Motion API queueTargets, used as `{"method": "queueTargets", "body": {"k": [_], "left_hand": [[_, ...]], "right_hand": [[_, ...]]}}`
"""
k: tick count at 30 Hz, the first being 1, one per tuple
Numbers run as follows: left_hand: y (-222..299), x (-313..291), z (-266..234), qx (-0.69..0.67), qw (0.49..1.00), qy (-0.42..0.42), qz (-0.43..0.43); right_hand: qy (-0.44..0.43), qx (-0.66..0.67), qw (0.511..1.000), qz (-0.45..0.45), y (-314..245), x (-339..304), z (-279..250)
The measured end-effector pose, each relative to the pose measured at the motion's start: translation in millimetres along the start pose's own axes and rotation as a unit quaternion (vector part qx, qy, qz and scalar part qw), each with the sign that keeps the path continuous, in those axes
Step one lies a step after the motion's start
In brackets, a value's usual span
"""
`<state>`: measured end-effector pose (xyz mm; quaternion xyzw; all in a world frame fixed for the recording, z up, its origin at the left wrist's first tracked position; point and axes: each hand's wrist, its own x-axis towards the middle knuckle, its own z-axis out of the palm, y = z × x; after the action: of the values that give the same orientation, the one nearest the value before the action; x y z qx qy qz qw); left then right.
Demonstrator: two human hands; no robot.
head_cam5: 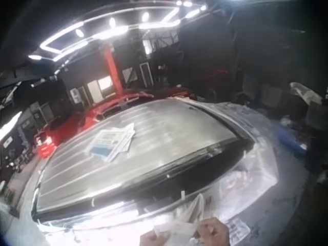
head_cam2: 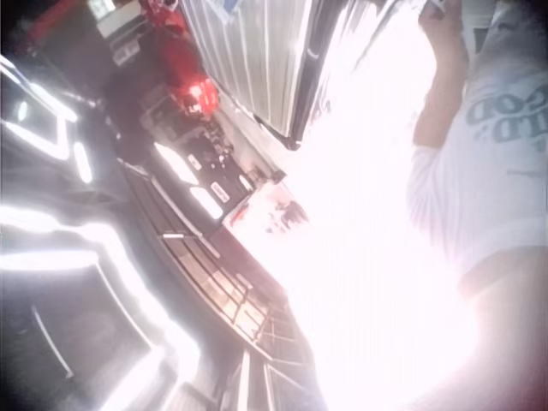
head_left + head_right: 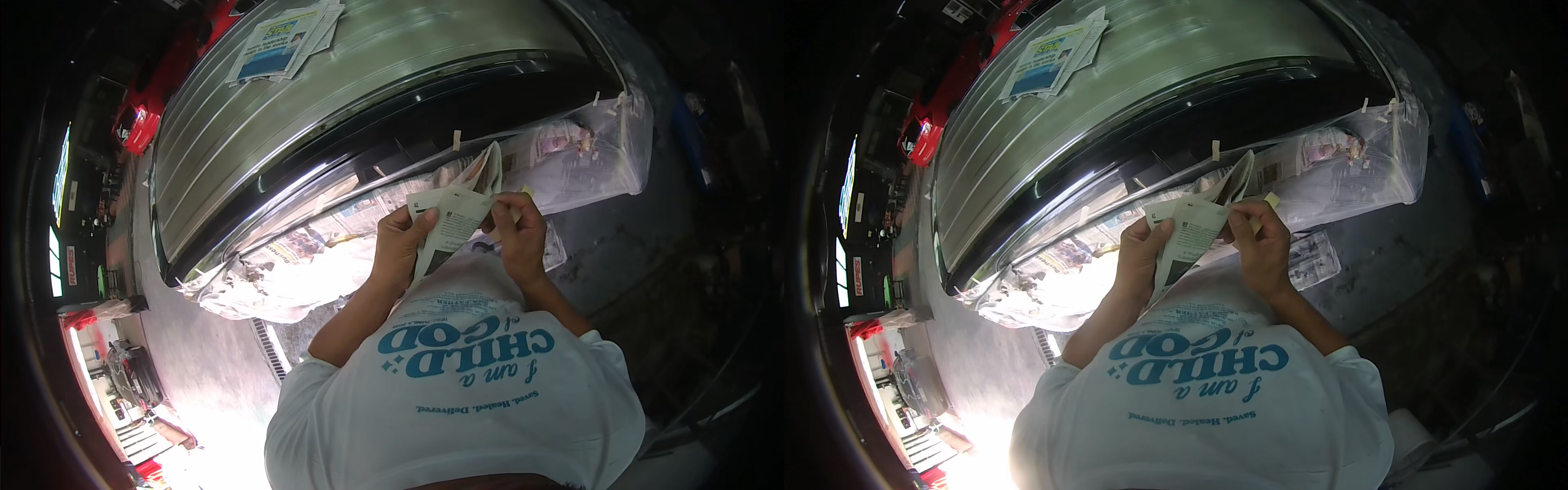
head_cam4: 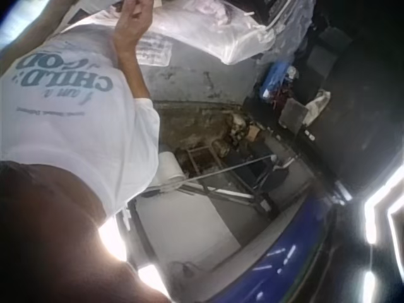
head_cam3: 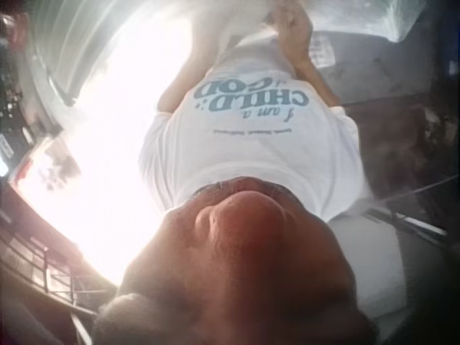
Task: The person covers the rear window of a car with newspaper sheets and secures them with masking tape. They then use a scraper tool to smooth the tape and remove excess material from the window's edge.
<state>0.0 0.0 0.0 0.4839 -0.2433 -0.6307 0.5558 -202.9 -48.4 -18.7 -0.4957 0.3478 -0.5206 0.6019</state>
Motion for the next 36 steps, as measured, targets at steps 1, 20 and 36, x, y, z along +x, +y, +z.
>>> {"method": "queueTargets", "body": {"k": [1,20,36], "left_hand": [[-4.0,-2.4,3.3,-0.022,1.0,-0.002,-0.007],[-12.7,-31.1,4.4,0.253,0.961,-0.053,0.095],[-10.2,-43.5,-6.5,0.025,0.998,0.053,0.005]], "right_hand": [[0.003,-0.007,1.0,-0.003,-3.1,-1.0,-1.0],[0.058,0.222,0.934,0.275,-5.0,3.1,-8.4],[0.094,0.244,0.915,0.308,120.7,37.1,-87.9]]}}
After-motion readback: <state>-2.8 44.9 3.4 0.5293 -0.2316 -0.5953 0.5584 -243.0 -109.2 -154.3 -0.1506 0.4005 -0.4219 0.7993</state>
